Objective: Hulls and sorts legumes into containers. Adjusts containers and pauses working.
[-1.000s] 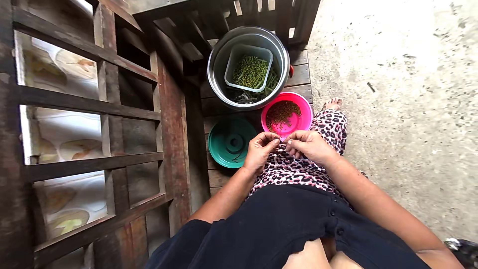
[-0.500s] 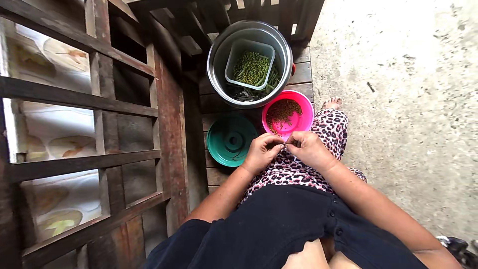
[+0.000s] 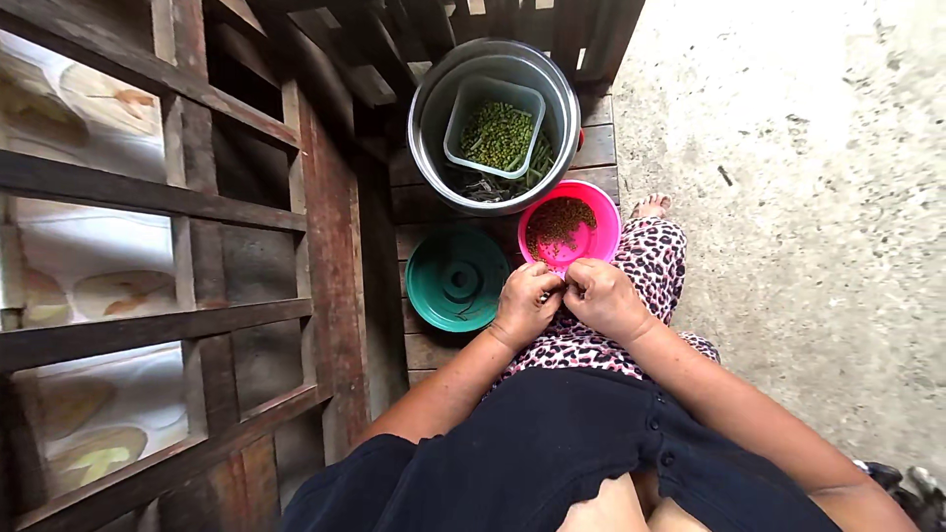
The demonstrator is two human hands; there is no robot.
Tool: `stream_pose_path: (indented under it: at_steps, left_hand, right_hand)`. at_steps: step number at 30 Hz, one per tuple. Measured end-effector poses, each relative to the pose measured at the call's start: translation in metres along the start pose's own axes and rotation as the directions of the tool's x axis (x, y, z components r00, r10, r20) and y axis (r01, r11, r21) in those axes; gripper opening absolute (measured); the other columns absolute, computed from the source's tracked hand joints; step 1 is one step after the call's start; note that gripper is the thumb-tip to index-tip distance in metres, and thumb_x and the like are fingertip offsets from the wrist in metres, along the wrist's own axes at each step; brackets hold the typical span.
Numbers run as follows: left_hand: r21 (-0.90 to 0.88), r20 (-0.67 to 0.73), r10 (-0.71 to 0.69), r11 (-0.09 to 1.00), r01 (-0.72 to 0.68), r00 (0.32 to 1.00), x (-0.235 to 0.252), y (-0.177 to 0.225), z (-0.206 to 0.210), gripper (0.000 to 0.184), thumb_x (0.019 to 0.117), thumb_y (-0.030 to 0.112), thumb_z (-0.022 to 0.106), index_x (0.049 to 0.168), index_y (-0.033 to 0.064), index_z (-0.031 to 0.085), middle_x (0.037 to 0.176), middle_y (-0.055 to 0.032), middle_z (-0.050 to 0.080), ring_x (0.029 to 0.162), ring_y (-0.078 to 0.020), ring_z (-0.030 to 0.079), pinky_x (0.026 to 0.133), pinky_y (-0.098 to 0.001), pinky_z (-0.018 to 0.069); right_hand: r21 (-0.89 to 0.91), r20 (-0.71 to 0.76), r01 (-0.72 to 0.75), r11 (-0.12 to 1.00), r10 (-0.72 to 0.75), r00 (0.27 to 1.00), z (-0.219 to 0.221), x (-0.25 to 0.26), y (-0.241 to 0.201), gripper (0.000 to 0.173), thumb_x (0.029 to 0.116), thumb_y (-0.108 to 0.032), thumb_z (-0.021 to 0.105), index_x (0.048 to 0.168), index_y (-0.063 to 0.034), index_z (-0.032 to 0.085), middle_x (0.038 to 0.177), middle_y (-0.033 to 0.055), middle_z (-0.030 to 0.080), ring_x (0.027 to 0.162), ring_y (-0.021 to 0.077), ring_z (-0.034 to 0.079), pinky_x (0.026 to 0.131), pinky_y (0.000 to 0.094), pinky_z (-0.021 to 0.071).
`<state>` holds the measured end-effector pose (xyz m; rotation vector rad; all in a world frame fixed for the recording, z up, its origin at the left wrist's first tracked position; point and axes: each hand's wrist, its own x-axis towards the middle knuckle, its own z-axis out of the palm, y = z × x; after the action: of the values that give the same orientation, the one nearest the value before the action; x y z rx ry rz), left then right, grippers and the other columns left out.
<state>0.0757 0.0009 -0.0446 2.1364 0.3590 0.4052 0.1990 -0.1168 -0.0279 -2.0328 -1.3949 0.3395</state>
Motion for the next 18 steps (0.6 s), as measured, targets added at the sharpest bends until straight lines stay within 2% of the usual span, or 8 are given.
stream_pose_path:
  at_steps: [3, 6, 8, 10, 12, 15, 16, 18]
  left_hand:
    - [-0.023, -0.095, 0.032, 0.999, -0.034, 0.995, -0.001, -0.001, 0.007, 0.005, 0.0859, 0.002, 0.071, 0.084, 0.0038, 0.075, 0.08, -0.0082, 0.065, 0.084, -0.022, 0.064, 0.082, -0.0389, 0.0536]
    - [-0.137, -0.123, -0.004, 0.991, -0.013, 0.992, -0.001, -0.003, 0.009, 0.004, 0.0862, 0.001, 0.071, 0.087, 0.0013, 0.075, 0.083, -0.0084, 0.065, 0.085, -0.0193, 0.063, 0.083, -0.0347, 0.0534]
    - [-0.413, -0.126, -0.163, 0.906, 0.097, 0.979, -0.002, -0.004, 0.005, 0.006, 0.0899, -0.003, 0.068, 0.095, -0.0031, 0.072, 0.091, -0.0074, 0.066, 0.086, -0.0107, 0.064, 0.082, -0.0263, 0.0569]
    - [-0.662, -0.129, -0.401, 0.716, 0.223, 0.907, -0.001, -0.007, -0.005, 0.008, 0.0952, -0.001, 0.065, 0.102, 0.0003, 0.069, 0.096, -0.0021, 0.068, 0.084, -0.0069, 0.066, 0.078, -0.0265, 0.0581]
    - [-0.767, -0.148, -0.579, 0.58, 0.277, 0.802, -0.001, -0.013, -0.019, 0.009, 0.098, 0.003, 0.063, 0.104, 0.009, 0.067, 0.093, 0.0035, 0.067, 0.078, -0.0042, 0.062, 0.072, -0.0229, 0.0547]
    - [-0.792, -0.133, -0.655, 0.522, 0.318, 0.744, -0.008, -0.024, -0.031, 0.01, 0.0983, 0.002, 0.063, 0.103, 0.0096, 0.068, 0.09, 0.0025, 0.068, 0.071, -0.0032, 0.06, 0.063, -0.0186, 0.0524]
    - [-0.798, -0.102, -0.662, 0.5, 0.336, 0.742, -0.011, -0.024, -0.031, 0.01, 0.0981, 0.001, 0.063, 0.103, 0.0081, 0.068, 0.09, 0.0013, 0.068, 0.07, -0.004, 0.061, 0.063, -0.0195, 0.053]
    - [-0.821, -0.036, -0.677, 0.439, 0.364, 0.735, -0.014, -0.02, -0.029, 0.011, 0.097, -0.001, 0.063, 0.103, 0.006, 0.069, 0.089, -0.0002, 0.069, 0.07, -0.0057, 0.063, 0.063, -0.0212, 0.055]
  right_hand:
    - [0.274, 0.099, -0.313, 0.909, 0.297, 0.95, -0.005, 0.005, -0.001, 0.008, 0.0817, -0.003, 0.064, 0.074, -0.0042, 0.062, 0.066, 0.004, 0.056, 0.059, 0.0136, 0.053, 0.055, 0.0331, 0.0436]
    - [0.595, 0.332, -0.59, 0.546, 0.502, 0.799, -0.006, 0.011, 0.002, 0.02, 0.087, 0.003, 0.062, 0.073, -0.0095, 0.057, 0.06, -0.0041, 0.052, 0.052, 0.0024, 0.046, 0.05, 0.0196, 0.0383]
    - [0.618, 0.478, -0.667, 0.417, 0.474, 0.739, -0.01, 0.014, 0.004, 0.021, 0.0896, 0.003, 0.058, 0.073, -0.0106, 0.056, 0.058, -0.0057, 0.049, 0.049, 0.0011, 0.042, 0.047, 0.0173, 0.0352]
    - [0.493, 0.544, -0.668, 0.558, 0.403, 0.737, -0.014, 0.018, 0.006, 0.02, 0.0891, 0.003, 0.061, 0.073, -0.0084, 0.058, 0.06, -0.0039, 0.051, 0.052, 0.0027, 0.044, 0.051, 0.0203, 0.0364]
    - [0.323, 0.544, -0.611, 0.722, 0.386, 0.745, -0.017, 0.028, 0.003, 0.012, 0.0925, 0.001, 0.064, 0.081, -0.0043, 0.065, 0.067, 0.0009, 0.057, 0.058, 0.0069, 0.05, 0.056, 0.0259, 0.0427]
    - [0.197, 0.432, -0.503, 0.841, 0.386, 0.815, -0.017, 0.057, 0.003, 0.005, 0.093, -0.004, 0.067, 0.092, -0.0027, 0.072, 0.08, 0.0086, 0.068, 0.071, 0.0176, 0.063, 0.069, 0.0426, 0.0529]
    - [0.212, 0.364, -0.457, 0.864, 0.364, 0.857, -0.016, 0.07, 0.0, 0.006, 0.092, -0.005, 0.067, 0.093, -0.0025, 0.072, 0.082, 0.0097, 0.069, 0.074, 0.0191, 0.065, 0.072, 0.0442, 0.054]
    - [0.286, 0.202, -0.338, 0.897, 0.288, 0.936, -0.01, 0.096, -0.007, 0.009, 0.0925, -0.006, 0.066, 0.097, -0.0021, 0.073, 0.086, 0.0088, 0.071, 0.074, 0.015, 0.065, 0.073, 0.0371, 0.0549]
